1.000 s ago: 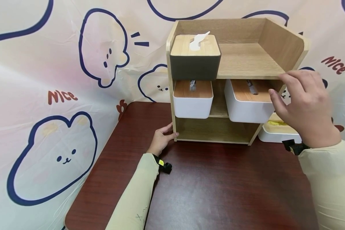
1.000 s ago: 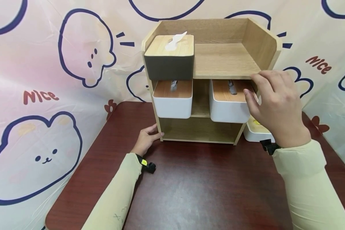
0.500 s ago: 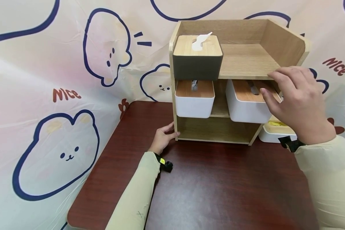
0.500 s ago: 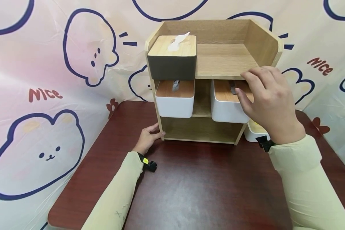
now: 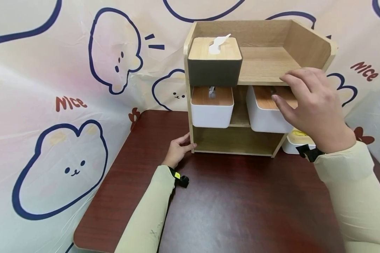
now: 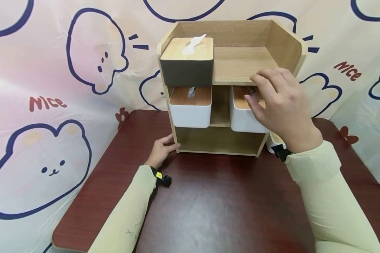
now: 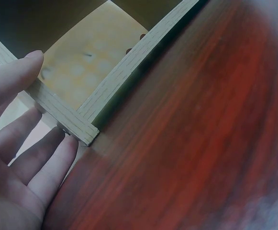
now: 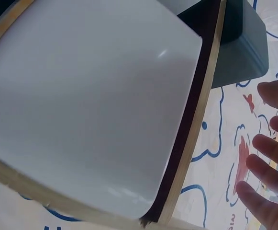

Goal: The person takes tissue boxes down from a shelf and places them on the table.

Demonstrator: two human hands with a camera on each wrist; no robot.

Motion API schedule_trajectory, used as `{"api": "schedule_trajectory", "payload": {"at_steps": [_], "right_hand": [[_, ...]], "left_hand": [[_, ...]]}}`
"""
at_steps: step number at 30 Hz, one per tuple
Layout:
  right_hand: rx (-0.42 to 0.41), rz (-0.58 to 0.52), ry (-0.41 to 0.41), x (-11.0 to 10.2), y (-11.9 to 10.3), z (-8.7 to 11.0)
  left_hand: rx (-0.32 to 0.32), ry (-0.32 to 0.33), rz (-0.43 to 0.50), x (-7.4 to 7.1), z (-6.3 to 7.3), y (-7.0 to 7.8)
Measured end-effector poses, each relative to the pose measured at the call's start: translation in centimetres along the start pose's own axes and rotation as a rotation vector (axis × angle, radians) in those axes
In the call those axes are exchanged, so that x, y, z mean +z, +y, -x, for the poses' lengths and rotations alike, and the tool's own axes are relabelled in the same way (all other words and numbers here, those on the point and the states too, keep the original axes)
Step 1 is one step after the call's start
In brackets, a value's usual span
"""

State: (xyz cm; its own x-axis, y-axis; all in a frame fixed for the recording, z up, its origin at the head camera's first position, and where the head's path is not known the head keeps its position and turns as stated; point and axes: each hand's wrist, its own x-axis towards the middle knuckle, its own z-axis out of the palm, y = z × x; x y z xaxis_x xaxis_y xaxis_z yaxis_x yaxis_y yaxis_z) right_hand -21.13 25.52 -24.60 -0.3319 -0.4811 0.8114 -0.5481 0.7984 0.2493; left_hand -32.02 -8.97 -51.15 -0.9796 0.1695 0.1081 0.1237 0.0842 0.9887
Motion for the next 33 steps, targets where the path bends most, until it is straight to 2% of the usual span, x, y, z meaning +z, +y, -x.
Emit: {"api": "schedule_trajectory", "payload": {"at_steps": [8, 15, 18, 24, 28, 33], "right_hand": [[-0.062, -0.013, 0.003, 0.8, -0.9, -1.0], [-0.084, -0.1, 0.079, 1.7, -1.9, -1.6], [-0.087, -0.108, 0.061, 2.0, -2.2, -1.9], [-0.133, -0.056, 0.002, 2.6, -2.8, -2.5], [-0.159, -0.041, 0.013, 3.0, -3.4, -3.1], [-0.176, -0.084, 0.048, 3.7, -4.1, -4.2]], "left_hand": [[-0.003, 0.008, -0.008, 0.0, 0.1, -0.1], [-0.002, 0.009, -0.01, 0.0, 0.2, -0.1], [-0.001, 0.013, -0.014, 0.0, 0.2, -0.1], [-0.004, 0.014, -0.024, 0.0, 0.1, -0.3], [-0.007, 0.008, -0.024, 0.1, 0.1, -0.3], [0.009, 0.011, -0.014, 0.1, 0.0, -0.1]]}}
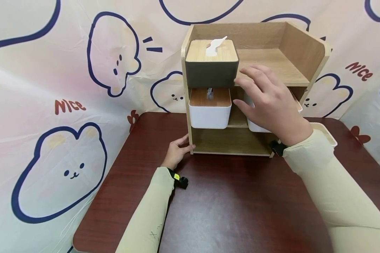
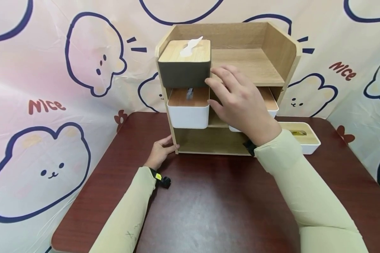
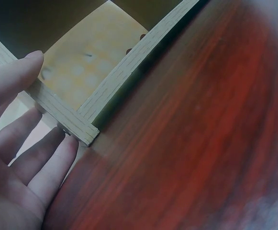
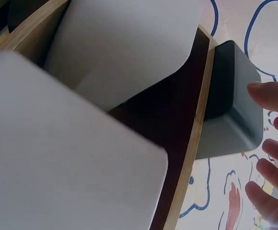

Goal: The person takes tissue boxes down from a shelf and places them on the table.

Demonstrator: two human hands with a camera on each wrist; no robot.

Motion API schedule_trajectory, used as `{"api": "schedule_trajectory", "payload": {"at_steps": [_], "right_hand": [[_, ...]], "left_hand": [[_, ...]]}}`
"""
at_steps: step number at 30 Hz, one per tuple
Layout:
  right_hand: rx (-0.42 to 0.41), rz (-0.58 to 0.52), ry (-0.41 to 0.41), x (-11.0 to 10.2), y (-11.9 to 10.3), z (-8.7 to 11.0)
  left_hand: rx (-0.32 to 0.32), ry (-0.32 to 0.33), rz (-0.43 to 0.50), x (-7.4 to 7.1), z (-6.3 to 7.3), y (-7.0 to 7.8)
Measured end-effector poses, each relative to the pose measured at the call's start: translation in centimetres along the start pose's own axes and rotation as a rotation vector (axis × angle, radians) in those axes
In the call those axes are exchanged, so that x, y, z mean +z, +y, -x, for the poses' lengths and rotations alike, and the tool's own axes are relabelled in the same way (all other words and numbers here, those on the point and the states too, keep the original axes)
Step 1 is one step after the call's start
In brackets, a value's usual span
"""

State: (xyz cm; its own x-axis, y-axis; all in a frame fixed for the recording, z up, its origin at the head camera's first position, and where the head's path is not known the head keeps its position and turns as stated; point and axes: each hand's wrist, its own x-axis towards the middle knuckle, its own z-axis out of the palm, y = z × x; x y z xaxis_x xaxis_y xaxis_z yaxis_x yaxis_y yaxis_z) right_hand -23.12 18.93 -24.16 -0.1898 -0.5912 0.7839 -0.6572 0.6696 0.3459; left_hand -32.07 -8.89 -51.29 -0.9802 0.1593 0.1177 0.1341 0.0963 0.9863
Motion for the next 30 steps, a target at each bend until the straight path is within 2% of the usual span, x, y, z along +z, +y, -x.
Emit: {"api": "schedule_trajectory", "payload": {"at_steps": [6, 14, 21, 30], "right_hand": [[0.014, -0.068, 0.037, 1.0, -0.4, -0.6], [-0.027, -0.041, 0.014, 1.7, -0.8, -1.3], [-0.047, -0.055, 0.061, 2.7, -1.9, -2.9], [-0.092, 0.04, -0.001, 4.1, -2.3, -4.4]], "left_hand": [[0.003, 0.011, 0.004, 0.1, 0.0, 0.2], [-0.001, 0.01, -0.006, 0.1, 0.0, 0.1], [-0.002, 0.005, 0.0, -0.1, 0.1, 0.3], [-0.004, -0.007, 0.031, 0.1, 0.1, 0.3]]}}
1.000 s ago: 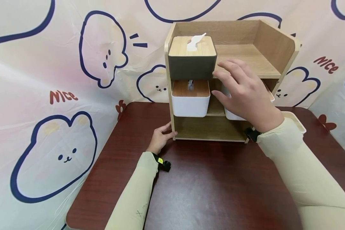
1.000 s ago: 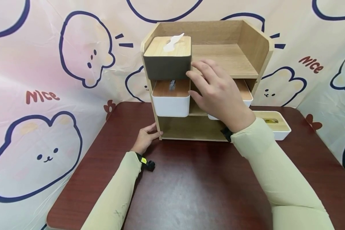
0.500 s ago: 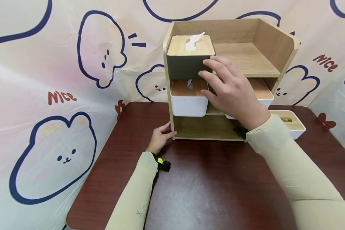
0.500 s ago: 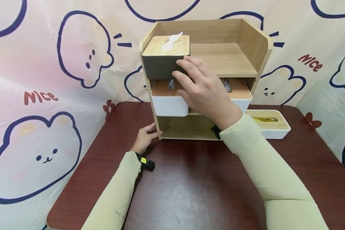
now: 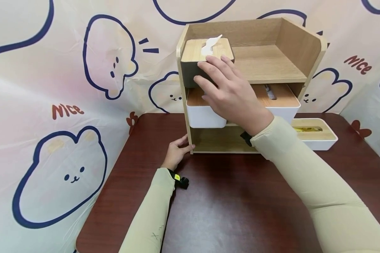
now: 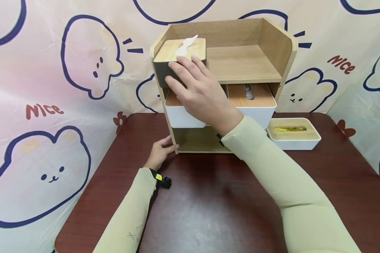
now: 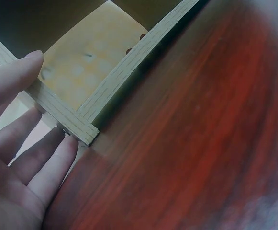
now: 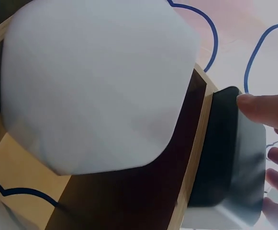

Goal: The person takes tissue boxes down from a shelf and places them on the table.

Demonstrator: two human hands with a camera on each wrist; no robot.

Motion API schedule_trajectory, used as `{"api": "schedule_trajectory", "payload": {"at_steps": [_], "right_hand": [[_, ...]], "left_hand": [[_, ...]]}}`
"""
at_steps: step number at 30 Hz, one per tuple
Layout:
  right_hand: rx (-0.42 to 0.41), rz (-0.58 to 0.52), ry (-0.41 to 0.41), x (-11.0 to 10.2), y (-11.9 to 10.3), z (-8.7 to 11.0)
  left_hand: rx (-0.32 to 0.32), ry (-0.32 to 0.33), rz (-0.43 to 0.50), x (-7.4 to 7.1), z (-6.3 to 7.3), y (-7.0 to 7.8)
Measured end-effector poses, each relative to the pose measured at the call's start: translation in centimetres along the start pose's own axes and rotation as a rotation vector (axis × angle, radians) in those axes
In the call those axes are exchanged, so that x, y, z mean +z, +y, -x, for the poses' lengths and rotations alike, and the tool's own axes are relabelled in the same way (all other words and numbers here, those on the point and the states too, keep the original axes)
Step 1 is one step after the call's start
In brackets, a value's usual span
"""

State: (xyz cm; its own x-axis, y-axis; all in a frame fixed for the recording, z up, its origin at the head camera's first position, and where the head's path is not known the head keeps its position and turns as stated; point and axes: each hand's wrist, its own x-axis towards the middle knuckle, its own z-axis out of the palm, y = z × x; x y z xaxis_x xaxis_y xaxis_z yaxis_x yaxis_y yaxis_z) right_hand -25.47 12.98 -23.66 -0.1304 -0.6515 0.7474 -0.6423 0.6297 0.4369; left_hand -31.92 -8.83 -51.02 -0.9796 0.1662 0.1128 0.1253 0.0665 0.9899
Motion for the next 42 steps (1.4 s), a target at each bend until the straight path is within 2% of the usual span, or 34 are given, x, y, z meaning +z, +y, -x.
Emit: {"api": "schedule_trajectory", "payload": {"at_steps": [10, 19, 27, 36, 42], "right_hand": [[0.047, 0.002, 0.006, 0.5, -0.3, -0.7], [0.014, 0.048, 0.032, 1.1, -0.5, -1.6], [0.06, 0.069, -0.027, 1.3, -1.1, -2.7], [0.103, 0.147, -0.163, 1.9, -1.6, -4.2], [0.117, 0.222, -0.169, 2.2, -1.7, -4.8]], "left_hand": [[0.018, 0.021, -0.013, 0.2, 0.0, 0.0], [0.001, 0.024, -0.018, 0.1, 0.1, 0.1], [-0.011, 0.007, 0.004, 0.1, 0.0, 0.1], [-0.002, 0.022, 0.003, 0.2, 0.0, 0.1], [-0.001, 0.023, 0.005, 0.2, 0.0, 0.1]]}}
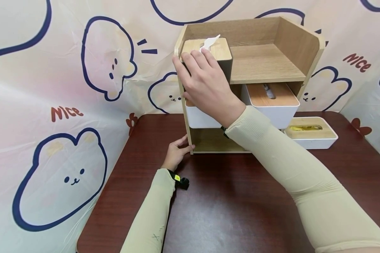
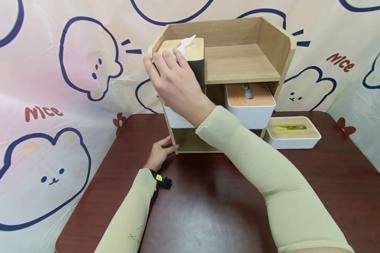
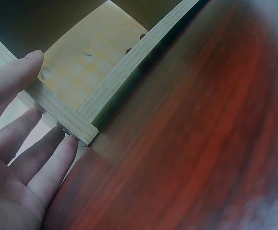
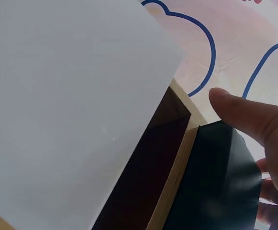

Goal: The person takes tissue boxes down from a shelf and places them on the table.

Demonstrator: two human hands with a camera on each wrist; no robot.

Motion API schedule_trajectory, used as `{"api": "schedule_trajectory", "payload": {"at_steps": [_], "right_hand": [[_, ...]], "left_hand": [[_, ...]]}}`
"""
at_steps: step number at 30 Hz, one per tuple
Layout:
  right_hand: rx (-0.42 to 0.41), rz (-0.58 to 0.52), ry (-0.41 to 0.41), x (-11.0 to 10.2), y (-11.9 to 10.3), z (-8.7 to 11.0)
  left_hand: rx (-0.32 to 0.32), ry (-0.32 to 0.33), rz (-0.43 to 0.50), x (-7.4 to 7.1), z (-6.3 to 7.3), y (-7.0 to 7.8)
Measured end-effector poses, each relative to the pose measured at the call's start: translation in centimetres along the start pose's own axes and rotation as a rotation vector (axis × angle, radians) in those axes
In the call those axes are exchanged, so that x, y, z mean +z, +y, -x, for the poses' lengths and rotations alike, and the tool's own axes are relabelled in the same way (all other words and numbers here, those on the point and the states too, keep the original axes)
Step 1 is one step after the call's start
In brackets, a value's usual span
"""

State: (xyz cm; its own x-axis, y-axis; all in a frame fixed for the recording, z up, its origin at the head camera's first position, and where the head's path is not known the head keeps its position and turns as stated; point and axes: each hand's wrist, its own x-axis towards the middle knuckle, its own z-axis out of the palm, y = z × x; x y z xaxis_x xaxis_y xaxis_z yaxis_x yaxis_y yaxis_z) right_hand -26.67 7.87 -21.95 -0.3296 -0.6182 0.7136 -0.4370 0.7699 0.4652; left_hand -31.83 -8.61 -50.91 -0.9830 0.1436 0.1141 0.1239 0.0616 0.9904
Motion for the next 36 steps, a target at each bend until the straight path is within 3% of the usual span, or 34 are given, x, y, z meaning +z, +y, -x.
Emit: {"api": "schedule_trajectory", "payload": {"at_steps": [8, 14, 27, 36], "right_hand": [[-0.008, 0.04, 0.039, 0.3, -0.1, -0.4], [0.02, 0.115, 0.005, -0.1, -0.4, -0.6], [0.132, 0.191, -0.059, 0.0, -1.5, -1.3], [0.121, 0.257, -0.097, -0.1, -2.0, -2.2]], "left_hand": [[-0.025, -0.017, 0.004, -0.2, 0.1, 0.0], [-0.039, -0.01, 0.002, -0.1, 0.0, -0.1], [-0.001, -0.018, 0.008, 0.0, -0.1, -0.3], [-0.003, -0.032, 0.005, -0.2, -0.2, -0.1]]}}
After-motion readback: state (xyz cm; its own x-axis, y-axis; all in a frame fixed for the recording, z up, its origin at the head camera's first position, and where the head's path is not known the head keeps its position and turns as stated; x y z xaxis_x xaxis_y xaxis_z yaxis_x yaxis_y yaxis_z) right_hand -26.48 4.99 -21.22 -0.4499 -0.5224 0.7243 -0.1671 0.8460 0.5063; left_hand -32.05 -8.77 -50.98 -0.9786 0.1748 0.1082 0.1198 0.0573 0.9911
